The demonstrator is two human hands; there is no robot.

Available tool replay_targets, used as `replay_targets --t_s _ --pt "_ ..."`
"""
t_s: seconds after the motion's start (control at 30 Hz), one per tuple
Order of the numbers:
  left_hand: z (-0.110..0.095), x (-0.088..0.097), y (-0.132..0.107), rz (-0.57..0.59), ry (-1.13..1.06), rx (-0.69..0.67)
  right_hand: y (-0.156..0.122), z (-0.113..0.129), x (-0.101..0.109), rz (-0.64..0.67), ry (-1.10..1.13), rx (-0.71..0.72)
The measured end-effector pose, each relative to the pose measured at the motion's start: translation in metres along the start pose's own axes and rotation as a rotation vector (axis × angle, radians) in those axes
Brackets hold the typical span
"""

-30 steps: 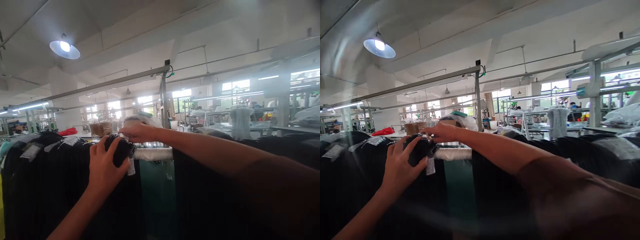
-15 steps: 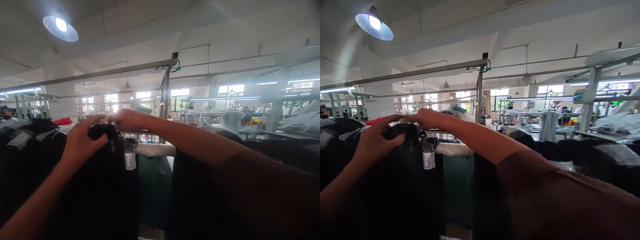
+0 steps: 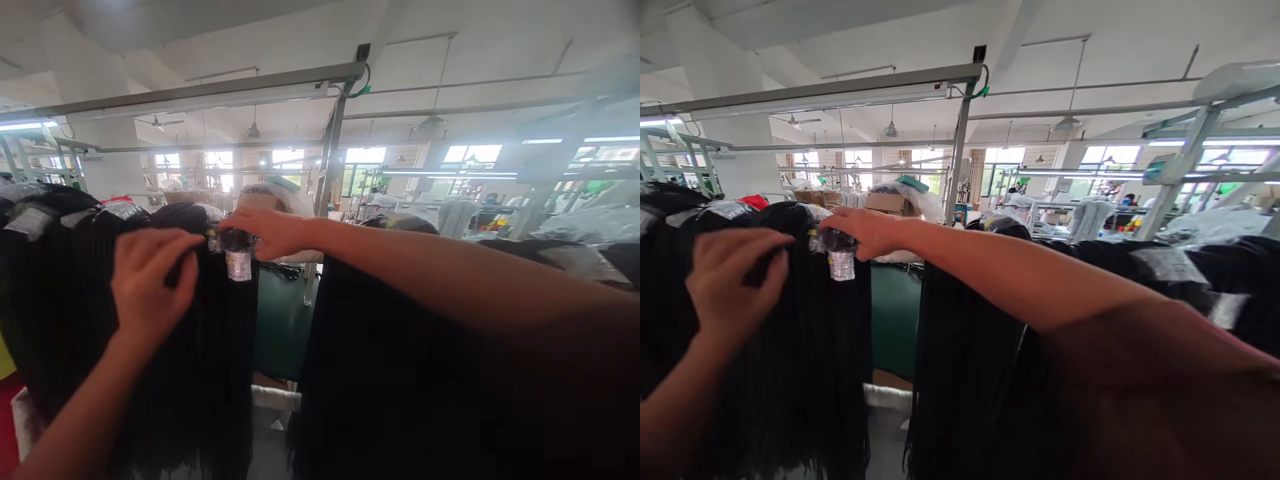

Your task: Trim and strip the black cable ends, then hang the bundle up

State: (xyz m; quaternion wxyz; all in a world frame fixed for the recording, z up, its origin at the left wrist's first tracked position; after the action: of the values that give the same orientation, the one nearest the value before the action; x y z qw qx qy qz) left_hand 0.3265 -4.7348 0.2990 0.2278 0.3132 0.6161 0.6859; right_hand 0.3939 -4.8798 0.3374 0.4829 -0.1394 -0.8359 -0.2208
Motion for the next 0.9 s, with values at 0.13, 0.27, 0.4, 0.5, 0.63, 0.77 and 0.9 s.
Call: replay_targets --t_s 0.13,0.27,0.4,0.5,0.63,0.77,0.9 --pt "-0.028 -0.031 -0.050 0.136 -0.152 0.020 0.005 0.020 -0.018 -0.052 -0.387 0.006" --pt "-0.030 -0.052 -0.084 0.270 0.003 0.260 0.007 0.032 -0.027 -0.032 -0.743 0.091" --pt "-0.034 -0.063 -0.098 0.422 0.091 0.523 0.005 0.034 -0.023 -0.061 -0.880 0.214" --pt "-0.034 -0.075 -0.094 0.431 0.075 0.623 0.004 0.027 -0.017 -0.047 -0.886 0.263" --pt "-0.025 -0.085 -0.070 0.240 -0.256 0.679 0.005 0.008 -0.003 0.029 -0.874 0.219" --pt "-0.019 -0.076 -0.025 0.115 -0.484 0.636 0.008 -0.018 0.024 0.037 -0.825 0.061" --pt "-0.020 -0.067 0.019 0.165 -0.682 0.669 0.007 -0.040 0.054 0.021 -0.784 -0.085"
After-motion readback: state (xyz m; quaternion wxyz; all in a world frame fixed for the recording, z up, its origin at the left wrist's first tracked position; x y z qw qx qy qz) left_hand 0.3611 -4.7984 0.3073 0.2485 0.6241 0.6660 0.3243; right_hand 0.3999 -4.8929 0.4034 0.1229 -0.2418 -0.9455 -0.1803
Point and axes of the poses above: each hand's wrist, its own y-axis towards the middle knuckle, its own x-axis out of the back of the hand, z = x × y, the point moved 7 cm from there along y, towards the middle knuckle, and after that the axes turned 8 degrees about -y, right-handed, at the moved point
